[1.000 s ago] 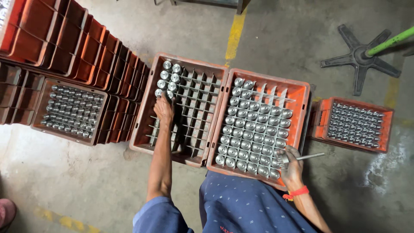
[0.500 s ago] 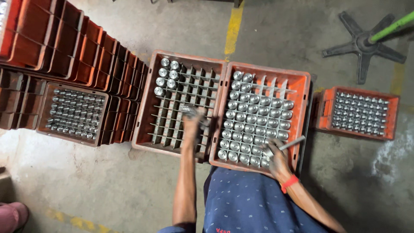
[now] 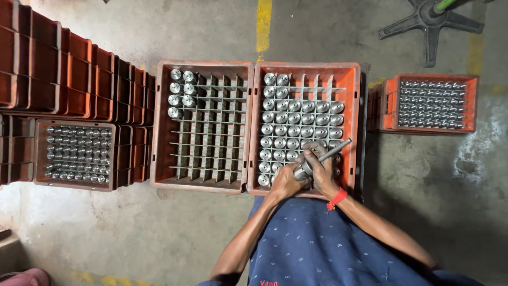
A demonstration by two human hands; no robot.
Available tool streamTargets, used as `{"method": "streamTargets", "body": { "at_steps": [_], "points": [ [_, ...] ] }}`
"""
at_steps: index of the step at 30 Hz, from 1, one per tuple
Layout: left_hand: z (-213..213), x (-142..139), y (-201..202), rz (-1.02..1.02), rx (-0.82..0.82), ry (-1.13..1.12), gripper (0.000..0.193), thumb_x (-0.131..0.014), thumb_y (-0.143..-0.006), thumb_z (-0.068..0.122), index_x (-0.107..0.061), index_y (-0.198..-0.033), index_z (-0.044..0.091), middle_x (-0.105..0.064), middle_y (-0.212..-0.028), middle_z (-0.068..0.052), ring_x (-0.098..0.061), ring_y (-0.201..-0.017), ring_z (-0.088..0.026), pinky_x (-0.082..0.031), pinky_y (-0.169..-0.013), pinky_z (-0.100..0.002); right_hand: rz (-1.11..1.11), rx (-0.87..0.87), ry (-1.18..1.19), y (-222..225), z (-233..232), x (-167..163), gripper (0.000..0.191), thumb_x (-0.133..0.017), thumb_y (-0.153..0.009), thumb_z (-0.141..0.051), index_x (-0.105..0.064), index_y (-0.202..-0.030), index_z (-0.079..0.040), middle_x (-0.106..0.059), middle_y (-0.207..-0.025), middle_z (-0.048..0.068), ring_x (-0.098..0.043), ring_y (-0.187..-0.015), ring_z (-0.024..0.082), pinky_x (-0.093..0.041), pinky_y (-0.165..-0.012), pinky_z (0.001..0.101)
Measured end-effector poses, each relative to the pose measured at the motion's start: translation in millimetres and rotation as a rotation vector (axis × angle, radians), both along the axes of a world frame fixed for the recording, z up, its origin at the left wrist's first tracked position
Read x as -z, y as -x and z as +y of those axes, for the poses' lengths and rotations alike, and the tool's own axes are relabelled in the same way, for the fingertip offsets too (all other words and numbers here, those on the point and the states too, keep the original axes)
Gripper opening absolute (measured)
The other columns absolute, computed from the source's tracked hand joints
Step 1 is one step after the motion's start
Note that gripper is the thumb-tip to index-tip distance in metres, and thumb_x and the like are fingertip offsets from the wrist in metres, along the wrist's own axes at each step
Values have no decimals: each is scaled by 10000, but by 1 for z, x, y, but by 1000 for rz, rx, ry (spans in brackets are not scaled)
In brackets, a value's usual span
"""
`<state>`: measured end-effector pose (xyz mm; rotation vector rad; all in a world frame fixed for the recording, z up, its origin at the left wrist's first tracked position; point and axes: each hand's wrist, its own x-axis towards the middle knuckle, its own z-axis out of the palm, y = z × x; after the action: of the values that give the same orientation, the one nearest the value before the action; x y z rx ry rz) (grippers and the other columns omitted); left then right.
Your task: The person transfers small metal caps from one orange crate to another using a metal tool. They repeatedly pick up caps and place them into slots in the receiving crate, then move the filled crate to a stack.
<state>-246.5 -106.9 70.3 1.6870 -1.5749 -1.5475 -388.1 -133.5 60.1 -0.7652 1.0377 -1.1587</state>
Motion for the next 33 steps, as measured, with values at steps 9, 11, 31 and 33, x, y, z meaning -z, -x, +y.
{"method": "streamTargets", "body": {
  "at_steps": [9, 11, 31, 33],
  "points": [
    [-50, -4, -7, 60, 55, 97, 729, -794, -833, 430, -568, -1356, -25, -736, -1087, -247, -752, -707, -309, -583, -791, -421, -147, 373, -197, 57, -43, 23, 223, -563, -932, 34, -625, -1140, -19, -686, -917, 77, -703, -826, 226, -621, -827, 379],
    [-87, 2, -12, -115, 10, 114, 733, -680, -927, 454, -463, -1489, 37, -661, -1252, -246, -728, -659, -381, -577, -700, -473, -214, 418, -202, 79, -53, 23, 178, -552, -976, 17, -617, -1134, -33, -662, -881, 92, -689, -820, 218, -603, -824, 377],
    [-128, 13, -207, -714, -622, 996, 482, -799, -694, 73, -697, -1162, 120, -718, -1078, -152, -658, -1031, -389, -461, -1033, -552, -69, 314, -372, 87, -3, 60, 180, -560, -978, 6, -636, -1135, -36, -677, -961, 99, -687, -861, 229, -586, -858, 388],
    [-126, 14, -259, -1000, -666, 685, 469, -748, -965, 347, -619, -1362, 133, -599, -1261, -254, -529, -1210, -428, -398, -1109, -523, -62, 296, -341, 91, 1, 63, 172, -556, -987, 6, -643, -1134, -13, -682, -958, 97, -685, -867, 222, -589, -875, 376]
  ]
}}
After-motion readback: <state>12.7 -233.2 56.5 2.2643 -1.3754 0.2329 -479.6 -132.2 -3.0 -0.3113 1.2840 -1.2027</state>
